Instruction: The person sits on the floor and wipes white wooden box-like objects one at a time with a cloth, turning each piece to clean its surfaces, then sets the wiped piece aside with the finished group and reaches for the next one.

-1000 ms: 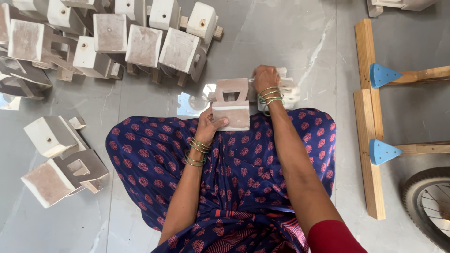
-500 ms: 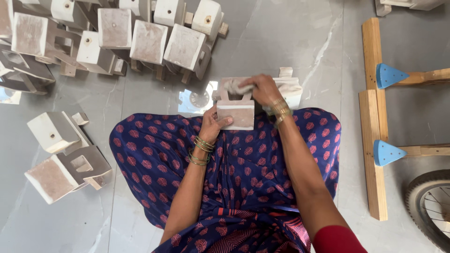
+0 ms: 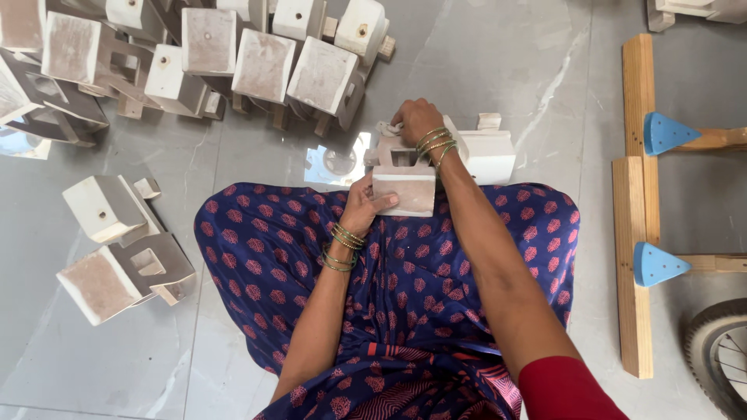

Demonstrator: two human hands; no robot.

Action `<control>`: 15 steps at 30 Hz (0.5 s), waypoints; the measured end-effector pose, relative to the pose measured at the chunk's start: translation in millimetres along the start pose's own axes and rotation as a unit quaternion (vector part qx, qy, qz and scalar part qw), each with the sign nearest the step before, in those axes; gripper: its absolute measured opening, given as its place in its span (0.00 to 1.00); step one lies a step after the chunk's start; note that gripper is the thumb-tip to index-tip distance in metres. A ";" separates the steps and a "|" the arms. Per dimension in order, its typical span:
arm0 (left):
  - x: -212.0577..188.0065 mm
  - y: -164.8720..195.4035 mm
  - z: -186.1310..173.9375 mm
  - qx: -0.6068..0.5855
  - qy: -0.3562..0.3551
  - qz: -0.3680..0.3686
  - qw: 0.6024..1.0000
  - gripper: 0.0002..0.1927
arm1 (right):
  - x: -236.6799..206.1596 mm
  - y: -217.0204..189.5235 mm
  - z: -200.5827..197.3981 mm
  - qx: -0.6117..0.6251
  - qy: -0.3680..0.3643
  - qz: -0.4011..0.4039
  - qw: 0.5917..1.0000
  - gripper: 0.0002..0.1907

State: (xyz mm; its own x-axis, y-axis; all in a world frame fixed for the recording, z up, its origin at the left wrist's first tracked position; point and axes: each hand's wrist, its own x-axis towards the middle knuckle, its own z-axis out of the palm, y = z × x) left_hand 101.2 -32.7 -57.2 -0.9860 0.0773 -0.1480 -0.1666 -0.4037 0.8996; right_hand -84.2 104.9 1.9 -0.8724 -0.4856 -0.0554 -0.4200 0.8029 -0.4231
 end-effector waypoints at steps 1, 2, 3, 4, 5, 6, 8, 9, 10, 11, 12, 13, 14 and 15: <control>-0.3 -0.7 -0.3 0.001 0.000 0.001 1.000 0.32 | -0.3 -1.8 1.6 0.000 -0.009 -0.004 1.000 0.17; 0.0 -1.8 -0.5 0.001 0.000 0.001 1.000 0.31 | -2.6 -4.5 0.9 -0.001 -0.017 -0.009 1.000 0.18; 0.3 -3.3 -1.0 0.001 -0.001 0.002 1.000 0.31 | -5.7 -7.8 -1.2 0.034 -0.041 -0.024 0.998 0.18; 0.6 -5.3 -1.6 -0.004 0.000 0.004 1.000 0.31 | -8.9 -10.9 -4.5 0.069 -0.063 -0.038 0.995 0.19; 1.6 -7.3 -2.8 -0.008 -0.001 0.007 1.000 0.31 | -12.4 -14.0 -8.6 0.103 -0.085 -0.052 0.990 0.20; 1.8 -9.7 -3.7 -0.011 -0.002 0.009 1.000 0.31 | -18.4 -19.6 -10.4 0.125 -0.083 -0.098 0.984 0.20; 3.3 -14.4 -4.8 -0.009 -0.002 0.007 1.000 0.29 | -32.7 -31.2 -12.9 0.170 -0.077 -0.191 0.964 0.22; 4.4 -15.5 -5.8 -0.007 0.000 0.008 1.000 0.29 | -39.3 -35.1 -15.5 0.155 -0.070 -0.191 0.967 0.22; 4.8 -16.0 -6.0 -0.001 0.001 0.012 1.000 0.29 | -47.5 -35.8 -19.8 0.142 -0.063 -0.191 0.969 0.22; 5.7 -15.6 -5.4 0.005 0.003 0.015 1.000 0.30 | -55.2 -35.9 -23.7 0.129 -0.057 -0.190 0.972 0.23; 6.3 -13.8 -4.3 0.010 0.003 0.019 1.000 0.31 | -62.0 -34.5 -27.9 0.150 -0.028 -0.173 0.973 0.22; 7.1 -10.7 -2.6 0.009 0.009 0.016 1.000 0.31 | -69.6 -29.2 -34.4 0.171 0.002 -0.156 0.973 0.22; 7.4 -6.5 0.1 0.006 0.013 0.013 1.000 0.31 | -78.2 -22.2 -40.9 0.190 0.031 -0.138 0.971 0.22; 7.9 -1.2 3.7 0.004 0.016 0.009 1.000 0.31 | -88.5 -12.8 -47.7 0.191 0.112 -0.144 0.965 0.23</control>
State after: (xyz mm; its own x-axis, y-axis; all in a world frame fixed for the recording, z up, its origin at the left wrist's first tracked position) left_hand 93.6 -28.2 -57.9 -0.9887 0.0400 -0.1445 -0.1484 -0.3981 0.9053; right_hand -13.5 154.0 55.4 -0.7838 -0.5483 0.2917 -0.5669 0.4398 -0.6965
